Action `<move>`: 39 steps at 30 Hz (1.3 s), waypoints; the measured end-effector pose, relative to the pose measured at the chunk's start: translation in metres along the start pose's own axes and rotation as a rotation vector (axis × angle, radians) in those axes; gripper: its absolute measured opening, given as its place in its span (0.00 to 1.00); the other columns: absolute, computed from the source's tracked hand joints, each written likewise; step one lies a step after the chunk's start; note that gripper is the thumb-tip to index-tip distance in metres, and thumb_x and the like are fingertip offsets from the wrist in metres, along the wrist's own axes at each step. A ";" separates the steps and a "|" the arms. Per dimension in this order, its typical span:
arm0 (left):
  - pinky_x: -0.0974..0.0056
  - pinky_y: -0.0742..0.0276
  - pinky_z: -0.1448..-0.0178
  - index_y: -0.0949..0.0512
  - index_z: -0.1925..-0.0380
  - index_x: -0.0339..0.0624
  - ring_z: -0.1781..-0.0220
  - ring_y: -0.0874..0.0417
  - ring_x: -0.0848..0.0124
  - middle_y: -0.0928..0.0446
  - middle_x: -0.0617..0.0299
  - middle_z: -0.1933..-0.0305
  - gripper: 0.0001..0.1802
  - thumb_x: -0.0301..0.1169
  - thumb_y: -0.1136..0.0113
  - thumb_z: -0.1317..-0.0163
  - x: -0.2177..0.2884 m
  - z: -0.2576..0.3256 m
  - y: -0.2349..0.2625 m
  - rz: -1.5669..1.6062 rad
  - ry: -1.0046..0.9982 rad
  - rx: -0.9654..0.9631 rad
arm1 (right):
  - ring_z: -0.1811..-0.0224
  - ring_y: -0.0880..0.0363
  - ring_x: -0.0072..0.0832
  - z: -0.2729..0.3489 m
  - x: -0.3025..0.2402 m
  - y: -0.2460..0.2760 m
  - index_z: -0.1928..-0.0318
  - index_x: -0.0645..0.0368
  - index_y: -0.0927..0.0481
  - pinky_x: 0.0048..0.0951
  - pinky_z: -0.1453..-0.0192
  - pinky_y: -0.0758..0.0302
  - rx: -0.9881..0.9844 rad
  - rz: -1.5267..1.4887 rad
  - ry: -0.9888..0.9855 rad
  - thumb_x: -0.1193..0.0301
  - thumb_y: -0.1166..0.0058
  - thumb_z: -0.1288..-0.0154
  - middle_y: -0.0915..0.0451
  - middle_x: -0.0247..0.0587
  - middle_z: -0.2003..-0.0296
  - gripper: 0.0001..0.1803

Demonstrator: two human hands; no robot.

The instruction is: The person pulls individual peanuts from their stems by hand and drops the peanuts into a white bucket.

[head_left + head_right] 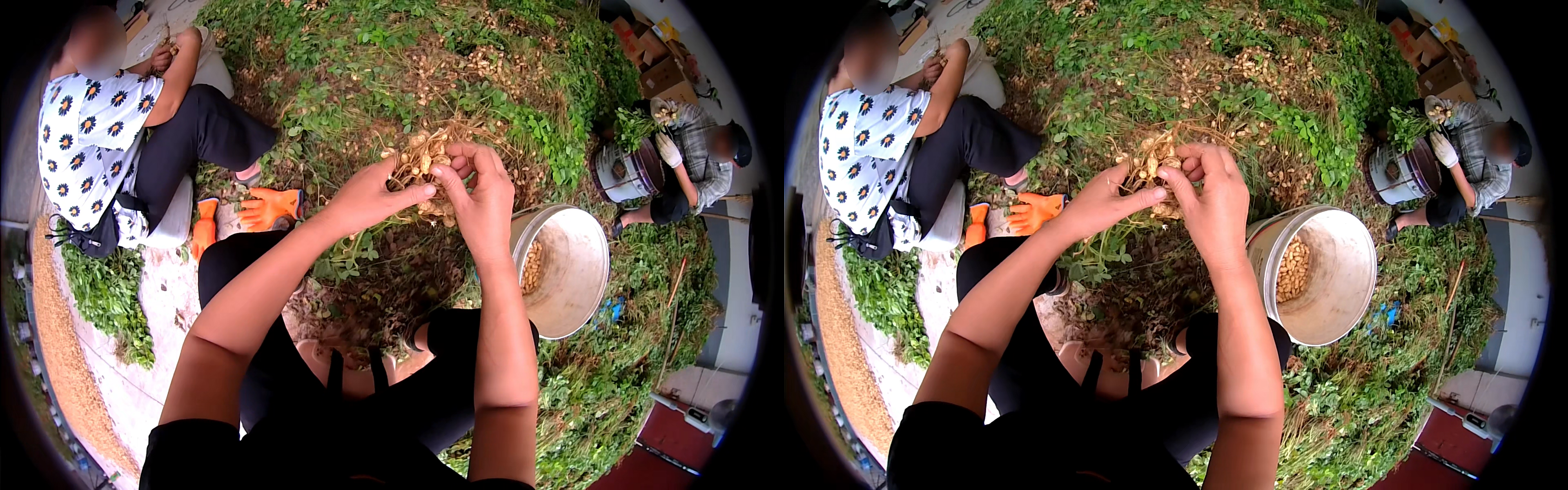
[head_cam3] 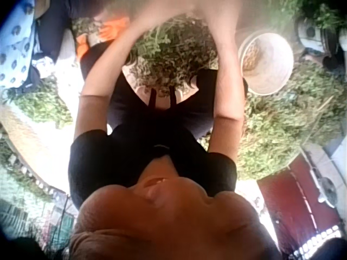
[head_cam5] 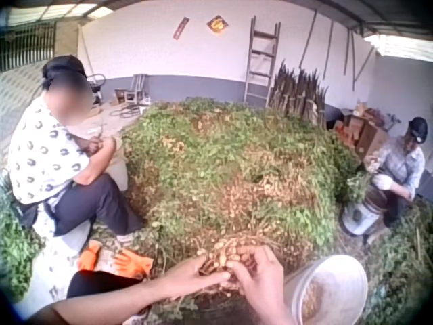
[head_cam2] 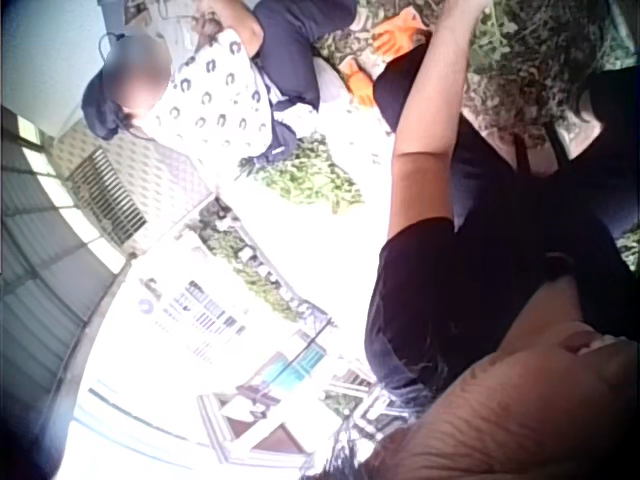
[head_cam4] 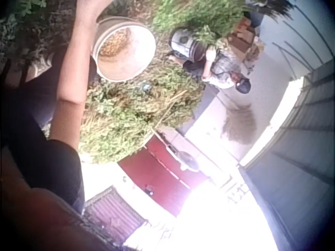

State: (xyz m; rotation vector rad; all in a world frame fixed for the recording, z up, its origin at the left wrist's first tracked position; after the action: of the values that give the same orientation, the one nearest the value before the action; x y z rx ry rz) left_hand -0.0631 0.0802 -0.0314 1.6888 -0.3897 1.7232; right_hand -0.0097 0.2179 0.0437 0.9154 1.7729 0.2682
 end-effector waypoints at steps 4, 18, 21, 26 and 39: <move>0.63 0.30 0.41 0.26 0.46 0.35 0.49 0.23 0.67 0.22 0.54 0.51 0.32 0.48 0.35 0.41 -0.002 0.000 0.013 -0.200 -0.047 0.128 | 0.74 0.24 0.27 0.002 -0.003 -0.006 0.58 0.58 0.23 0.30 0.68 0.26 -0.051 0.086 -0.002 0.70 0.35 0.42 0.24 0.36 0.72 0.13; 0.61 0.28 0.54 0.26 0.53 0.28 0.59 0.23 0.67 0.23 0.55 0.58 0.35 0.53 0.37 0.44 -0.020 0.013 0.012 -0.018 0.049 -0.145 | 0.68 0.32 0.16 0.000 0.059 -0.005 0.57 0.58 0.26 0.18 0.68 0.36 -0.150 -1.028 -0.530 0.71 0.57 0.32 0.27 0.29 0.67 0.08; 0.69 0.30 0.56 0.24 0.62 0.36 0.62 0.26 0.76 0.24 0.64 0.66 0.27 0.52 0.38 0.44 0.001 0.018 0.004 0.172 0.147 -0.249 | 0.73 0.38 0.13 0.012 0.052 -0.022 0.56 0.56 0.22 0.15 0.70 0.41 -0.246 -0.880 -0.588 0.63 0.54 0.27 0.31 0.24 0.71 0.11; 0.66 0.31 0.49 0.27 0.53 0.32 0.58 0.25 0.72 0.23 0.60 0.62 0.30 0.48 0.37 0.45 -0.001 0.013 0.011 0.286 0.162 -0.193 | 0.75 0.43 0.11 0.016 0.035 -0.030 0.49 0.53 0.21 0.14 0.71 0.44 -0.377 -0.842 -0.511 0.56 0.52 0.27 0.34 0.19 0.73 0.17; 0.68 0.34 0.49 0.24 0.56 0.32 0.55 0.28 0.72 0.25 0.59 0.60 0.32 0.54 0.39 0.44 -0.006 0.003 0.014 0.194 0.172 -0.091 | 0.66 0.18 0.37 0.005 0.035 -0.002 0.53 0.56 0.26 0.35 0.66 0.25 -0.093 -0.133 -0.119 0.68 0.48 0.30 0.21 0.39 0.63 0.09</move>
State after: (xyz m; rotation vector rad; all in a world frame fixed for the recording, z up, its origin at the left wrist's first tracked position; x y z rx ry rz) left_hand -0.0705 0.0661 -0.0338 1.4646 -0.5584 1.9434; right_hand -0.0104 0.2392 0.0157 0.7294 1.6885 0.2049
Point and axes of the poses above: each hand's wrist, its own z-axis away from the middle knuckle, its own y-axis out of the back of the hand, x = y × z, the point moved 8 cm from there along -z, towards the middle knuckle
